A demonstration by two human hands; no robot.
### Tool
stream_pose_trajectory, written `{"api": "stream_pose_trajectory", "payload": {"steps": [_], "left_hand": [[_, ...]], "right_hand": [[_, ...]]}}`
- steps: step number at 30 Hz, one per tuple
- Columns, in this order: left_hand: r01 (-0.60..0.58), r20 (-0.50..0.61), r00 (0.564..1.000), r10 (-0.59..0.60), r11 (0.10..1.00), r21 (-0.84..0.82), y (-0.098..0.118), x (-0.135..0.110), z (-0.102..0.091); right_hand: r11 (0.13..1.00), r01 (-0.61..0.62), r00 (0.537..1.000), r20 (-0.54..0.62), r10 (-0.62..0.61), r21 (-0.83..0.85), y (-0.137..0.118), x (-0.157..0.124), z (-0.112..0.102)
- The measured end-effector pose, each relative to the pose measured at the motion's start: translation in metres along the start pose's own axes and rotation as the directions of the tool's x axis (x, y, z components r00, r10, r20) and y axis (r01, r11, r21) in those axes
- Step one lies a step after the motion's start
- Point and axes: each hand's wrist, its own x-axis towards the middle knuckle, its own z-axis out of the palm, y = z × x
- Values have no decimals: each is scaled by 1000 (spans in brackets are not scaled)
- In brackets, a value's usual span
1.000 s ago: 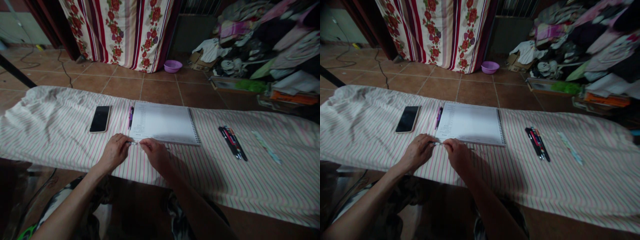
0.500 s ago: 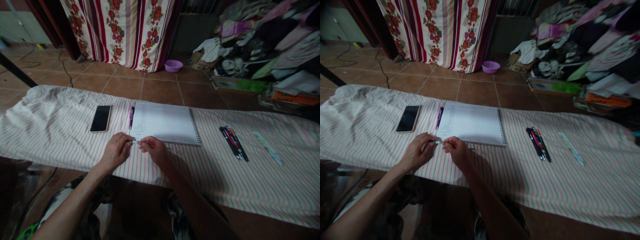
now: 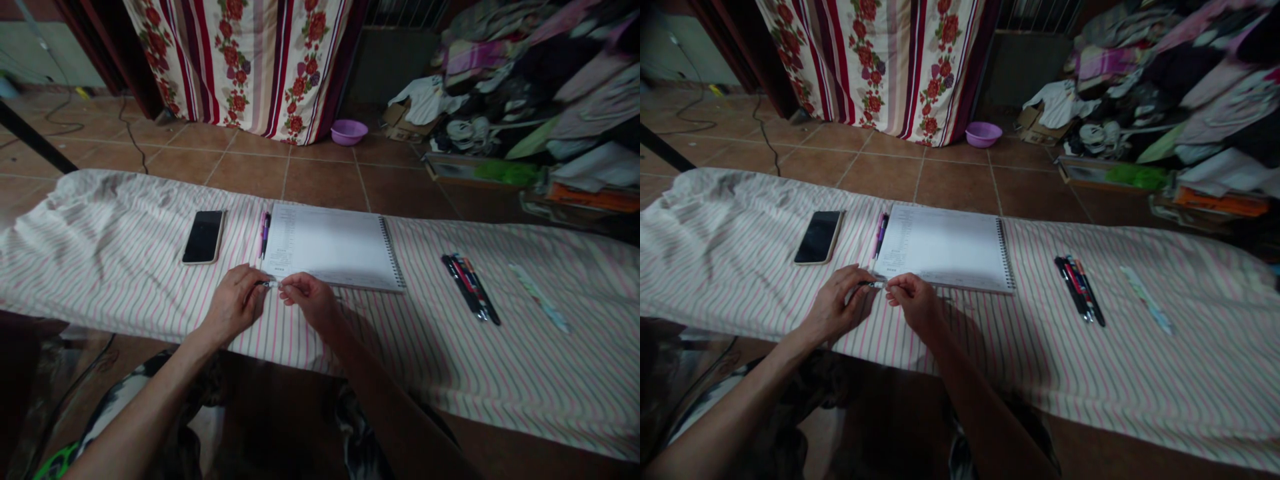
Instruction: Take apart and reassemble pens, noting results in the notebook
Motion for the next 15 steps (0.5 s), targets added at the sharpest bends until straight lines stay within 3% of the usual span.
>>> {"api": "stream_pose_trajectory", "payload": {"steps": [9,15], "left_hand": [[-17,-11,1000,17,1000,18,-1,-1,2],[-6,58,998,-1,993,118,-6,-2,7]], "right_hand": [[992,59,998,6,-59,-109,4,1,-2],[973,73,995,-52,-86,-217,4,1,-4]]}}
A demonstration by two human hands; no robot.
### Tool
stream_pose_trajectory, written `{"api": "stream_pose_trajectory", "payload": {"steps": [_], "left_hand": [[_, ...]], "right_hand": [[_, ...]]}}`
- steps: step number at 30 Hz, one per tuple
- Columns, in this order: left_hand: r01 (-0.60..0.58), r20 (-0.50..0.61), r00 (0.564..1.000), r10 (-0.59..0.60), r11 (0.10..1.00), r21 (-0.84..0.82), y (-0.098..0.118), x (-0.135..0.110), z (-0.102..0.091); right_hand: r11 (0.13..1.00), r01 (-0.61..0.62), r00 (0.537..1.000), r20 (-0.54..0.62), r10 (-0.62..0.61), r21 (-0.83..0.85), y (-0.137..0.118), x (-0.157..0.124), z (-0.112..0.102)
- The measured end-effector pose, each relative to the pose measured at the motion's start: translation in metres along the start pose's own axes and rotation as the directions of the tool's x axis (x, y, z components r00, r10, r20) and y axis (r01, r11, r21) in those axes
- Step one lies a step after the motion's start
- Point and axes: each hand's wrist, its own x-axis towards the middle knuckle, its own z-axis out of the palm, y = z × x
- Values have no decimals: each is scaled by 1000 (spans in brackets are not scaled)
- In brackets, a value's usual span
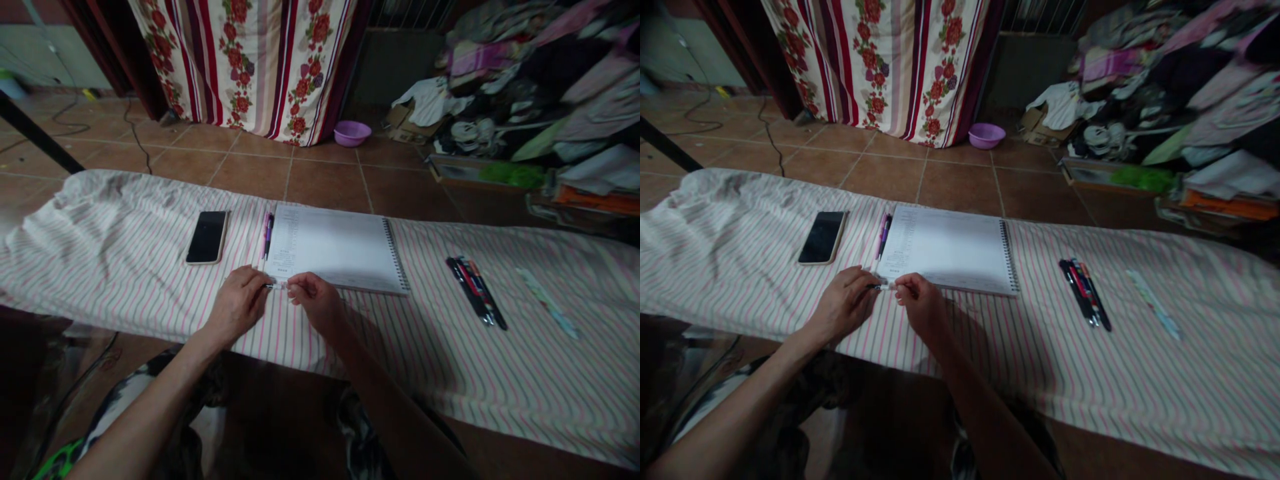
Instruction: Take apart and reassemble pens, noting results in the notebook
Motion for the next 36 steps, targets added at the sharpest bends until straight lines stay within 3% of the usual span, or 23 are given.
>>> {"api": "stream_pose_trajectory", "payload": {"steps": [8,19,36], "left_hand": [[-38,60,998,32,995,93,5,2,3],[-112,41,993,107,981,158,27,-3,8],[49,48,997,-59,982,184,27,-4,12]], "right_hand": [[999,2,1000,-25,-3,-41,-1,0,-1],[993,18,996,-82,-27,-115,-5,-1,-4],[975,31,997,-61,-46,-219,-3,0,-7]]}}
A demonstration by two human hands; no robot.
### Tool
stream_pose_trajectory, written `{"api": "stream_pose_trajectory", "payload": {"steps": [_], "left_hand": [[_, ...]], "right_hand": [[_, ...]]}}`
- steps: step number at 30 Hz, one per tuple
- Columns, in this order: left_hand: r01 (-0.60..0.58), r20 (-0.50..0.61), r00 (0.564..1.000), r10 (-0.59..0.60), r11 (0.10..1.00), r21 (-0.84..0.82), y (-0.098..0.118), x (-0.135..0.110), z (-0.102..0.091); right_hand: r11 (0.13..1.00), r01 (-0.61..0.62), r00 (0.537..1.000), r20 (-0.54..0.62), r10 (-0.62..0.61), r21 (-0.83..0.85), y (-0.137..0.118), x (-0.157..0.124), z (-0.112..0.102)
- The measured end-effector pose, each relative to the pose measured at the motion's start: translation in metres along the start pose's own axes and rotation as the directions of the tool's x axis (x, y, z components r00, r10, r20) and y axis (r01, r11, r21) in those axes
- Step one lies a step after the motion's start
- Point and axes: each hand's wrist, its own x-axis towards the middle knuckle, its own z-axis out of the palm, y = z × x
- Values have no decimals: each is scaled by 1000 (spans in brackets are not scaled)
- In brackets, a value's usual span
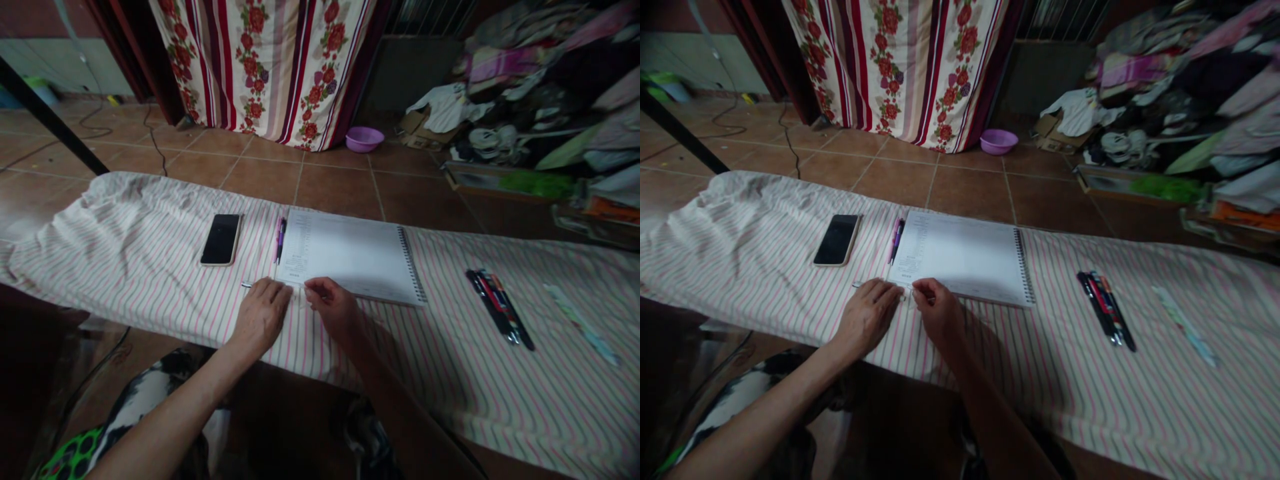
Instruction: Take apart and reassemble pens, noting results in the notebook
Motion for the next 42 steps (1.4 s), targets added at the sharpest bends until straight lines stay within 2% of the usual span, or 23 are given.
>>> {"api": "stream_pose_trajectory", "payload": {"steps": [10,17,29,42], "left_hand": [[38,-17,999,-38,999,-35,-8,1,1],[76,-13,997,-77,996,-44,-10,4,-4],[14,-54,998,-19,996,-87,-10,5,-3],[-43,-107,994,36,997,-71,-10,4,-3]], "right_hand": [[997,45,999,14,-44,-62,-4,-2,-1],[960,128,992,46,-120,-249,-10,-4,-5],[950,183,983,58,-174,-252,-9,-6,-2],[950,181,983,61,-171,-254,-8,-6,-3]]}}
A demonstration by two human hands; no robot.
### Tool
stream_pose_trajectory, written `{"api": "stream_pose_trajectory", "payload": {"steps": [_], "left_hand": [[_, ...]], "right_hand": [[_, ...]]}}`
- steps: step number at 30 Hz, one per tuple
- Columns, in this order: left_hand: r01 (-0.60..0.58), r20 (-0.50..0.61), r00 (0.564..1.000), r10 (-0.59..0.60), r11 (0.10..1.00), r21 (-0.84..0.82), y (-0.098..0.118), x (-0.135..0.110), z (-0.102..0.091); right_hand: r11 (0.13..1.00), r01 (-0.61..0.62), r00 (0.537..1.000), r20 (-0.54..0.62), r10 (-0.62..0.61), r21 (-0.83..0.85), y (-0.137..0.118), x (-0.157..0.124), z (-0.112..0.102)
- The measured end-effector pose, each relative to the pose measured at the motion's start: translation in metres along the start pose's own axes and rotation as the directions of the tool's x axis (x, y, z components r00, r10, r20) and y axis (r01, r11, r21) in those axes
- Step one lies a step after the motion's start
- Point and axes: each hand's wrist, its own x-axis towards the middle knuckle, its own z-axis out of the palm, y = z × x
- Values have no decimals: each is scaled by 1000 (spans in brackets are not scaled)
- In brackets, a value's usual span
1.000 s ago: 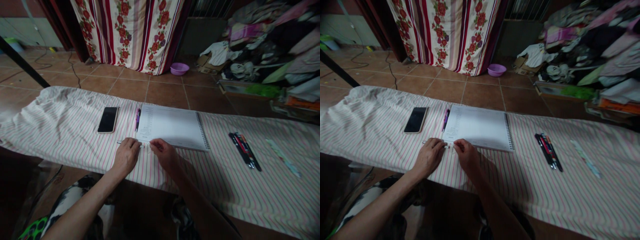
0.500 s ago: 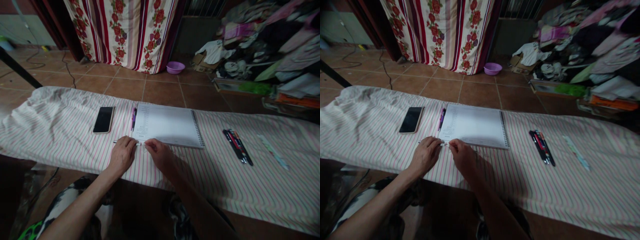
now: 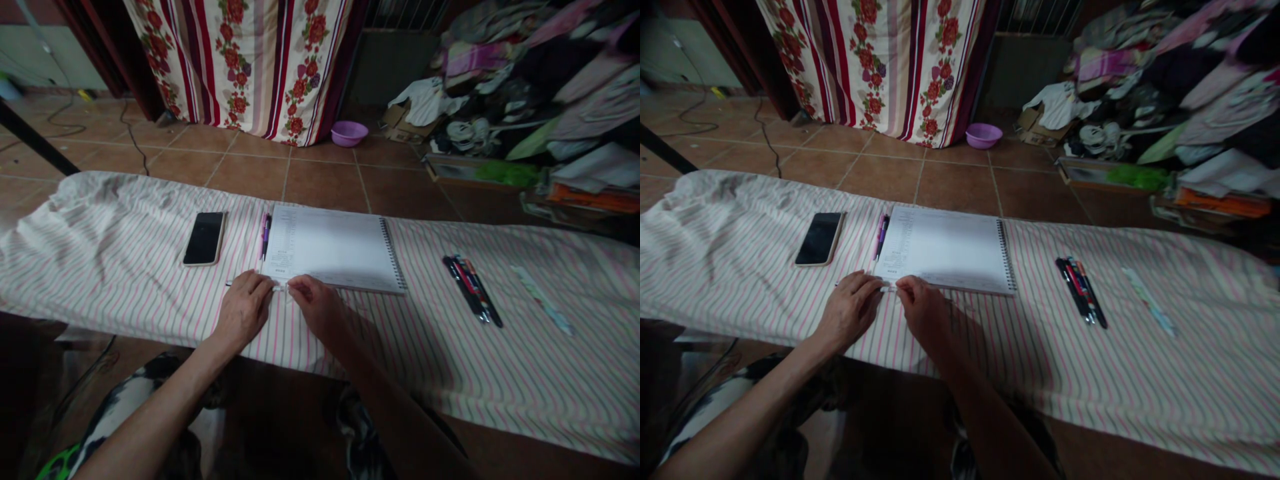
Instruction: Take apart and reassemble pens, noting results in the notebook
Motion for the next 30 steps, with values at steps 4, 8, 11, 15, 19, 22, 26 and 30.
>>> {"api": "stream_pose_trajectory", "payload": {"steps": [4,8,11,15,19,22,26,30], "left_hand": [[-1,15,1000,1,1000,-9,-1,0,0],[-12,9,1000,12,999,-29,-2,0,0],[-10,5,1000,10,999,-38,-2,0,0],[6,30,1000,-5,999,-53,-1,-1,0],[-10,39,999,13,997,-77,-2,0,2],[-17,34,999,21,993,-114,-1,0,2],[41,58,998,-29,979,-201,-1,1,0],[64,84,996,-44,965,-253,0,3,-3]], "right_hand": [[1000,3,1000,-8,-3,-1,-1,0,-1],[1000,9,1000,-10,-9,-2,-1,0,-1],[1000,17,1000,-13,-17,-1,0,0,-1],[999,32,999,-17,-32,24,1,0,0],[998,46,999,-7,-45,42,0,0,1],[998,24,1000,-2,-24,57,0,-1,2],[984,-53,999,20,51,172,3,0,6],[937,-126,991,73,108,327,7,1,9]]}}
